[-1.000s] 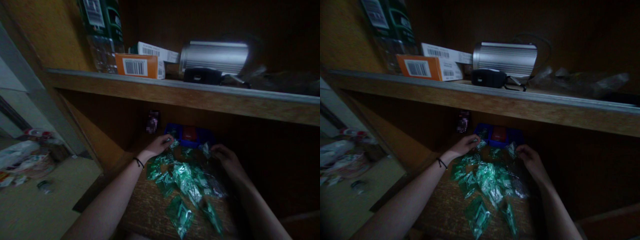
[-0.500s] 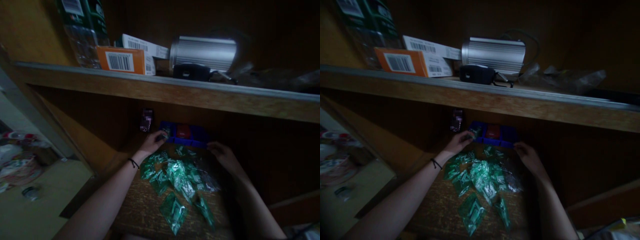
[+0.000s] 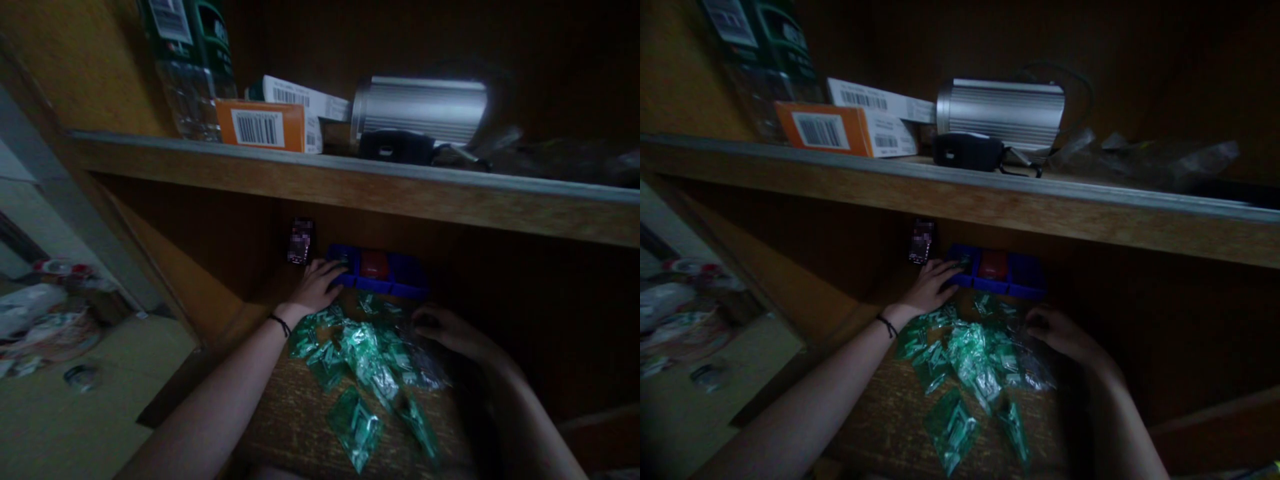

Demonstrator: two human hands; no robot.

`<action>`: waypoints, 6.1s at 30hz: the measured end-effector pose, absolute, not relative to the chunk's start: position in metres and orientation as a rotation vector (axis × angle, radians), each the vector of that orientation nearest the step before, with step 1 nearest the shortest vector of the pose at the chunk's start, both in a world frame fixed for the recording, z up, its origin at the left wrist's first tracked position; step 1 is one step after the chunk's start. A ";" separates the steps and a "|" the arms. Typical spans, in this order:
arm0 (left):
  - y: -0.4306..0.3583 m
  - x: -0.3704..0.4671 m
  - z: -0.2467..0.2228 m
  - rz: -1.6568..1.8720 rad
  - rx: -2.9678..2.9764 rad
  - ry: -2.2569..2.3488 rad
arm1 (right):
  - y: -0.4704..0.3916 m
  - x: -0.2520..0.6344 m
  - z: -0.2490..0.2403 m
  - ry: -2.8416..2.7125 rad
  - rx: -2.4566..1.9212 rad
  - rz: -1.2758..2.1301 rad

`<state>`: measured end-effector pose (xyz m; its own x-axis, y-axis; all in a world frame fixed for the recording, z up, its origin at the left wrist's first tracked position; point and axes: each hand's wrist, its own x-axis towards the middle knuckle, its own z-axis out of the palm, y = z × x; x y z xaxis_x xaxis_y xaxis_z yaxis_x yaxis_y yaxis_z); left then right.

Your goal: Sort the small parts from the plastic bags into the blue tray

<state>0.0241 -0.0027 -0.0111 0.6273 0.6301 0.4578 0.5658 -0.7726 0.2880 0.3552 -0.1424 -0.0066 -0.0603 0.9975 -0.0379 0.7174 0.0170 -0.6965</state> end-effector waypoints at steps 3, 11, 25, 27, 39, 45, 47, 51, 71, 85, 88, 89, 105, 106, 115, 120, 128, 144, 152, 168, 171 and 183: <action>-0.003 0.022 -0.008 0.871 2.701 0.955 | -0.140 0.359 -0.008 -1.813 -1.764 0.746; -0.015 0.012 0.007 0.608 2.649 0.777 | -0.137 0.360 0.001 -1.585 -1.643 0.563; -0.016 0.013 0.002 0.495 2.590 0.805 | -0.134 0.347 0.004 -1.256 -1.565 0.559; -0.016 0.014 0.002 0.482 2.578 0.808 | -0.131 0.349 -0.001 -1.355 -1.605 0.525; -0.028 0.050 -0.012 0.472 2.585 0.930 | -0.126 0.320 -0.010 -1.874 -1.726 0.412; -0.025 0.052 -0.012 0.555 2.522 0.840 | -0.132 0.353 -0.009 -1.689 -1.817 0.469; -0.025 0.052 -0.010 0.594 2.509 0.855 | -0.135 0.361 -0.009 -1.716 -1.816 0.631; -0.026 0.050 -0.008 0.680 2.532 0.860 | -0.139 0.358 -0.010 -1.847 -1.781 0.728; -0.017 0.041 -0.014 0.872 2.131 0.857 | -0.134 0.362 -0.004 -1.632 -1.654 0.574; -0.002 0.036 -0.010 1.166 2.446 1.167 | -0.140 0.351 0.005 -1.449 -1.574 0.650; 0.001 0.036 -0.016 1.050 2.609 1.180 | -0.138 0.347 0.005 -1.327 -1.526 0.525; 0.001 0.035 -0.017 1.047 2.628 1.186 | -0.137 0.346 0.004 -1.320 -1.532 0.486; -0.019 0.061 -0.013 0.464 2.855 0.543 | -0.136 0.387 -0.021 -1.660 -1.886 0.464; -0.017 0.063 -0.015 0.441 2.841 0.556 | -0.135 0.386 -0.024 -1.682 -1.889 0.481; -0.026 0.065 -0.011 0.379 3.000 0.706 | -0.127 0.375 -0.030 -1.899 -1.835 0.397; -0.032 0.067 0.000 0.339 3.096 0.775 | -0.125 0.376 -0.028 -1.917 -1.794 0.410; -0.027 0.057 0.009 0.885 2.917 0.978 | -0.126 0.364 -0.030 -1.898 -1.806 0.411; -0.011 0.053 -0.005 0.981 2.875 1.186 | -0.133 0.363 -0.011 -1.616 -1.705 0.405; -0.020 0.049 0.009 0.934 2.986 0.965 | -0.129 0.348 -0.004 -1.444 -1.551 0.301; -0.008 -0.003 0.016 0.231 2.454 0.920 | -0.128 0.370 -0.020 -1.764 -2.065 0.199; -0.008 0.002 0.010 0.207 2.386 0.884 | -0.122 0.375 -0.040 -1.798 -2.035 0.205; 0.000 0.007 -0.005 0.626 1.972 0.682 | -0.127 0.360 -0.021 -1.613 -1.808 0.466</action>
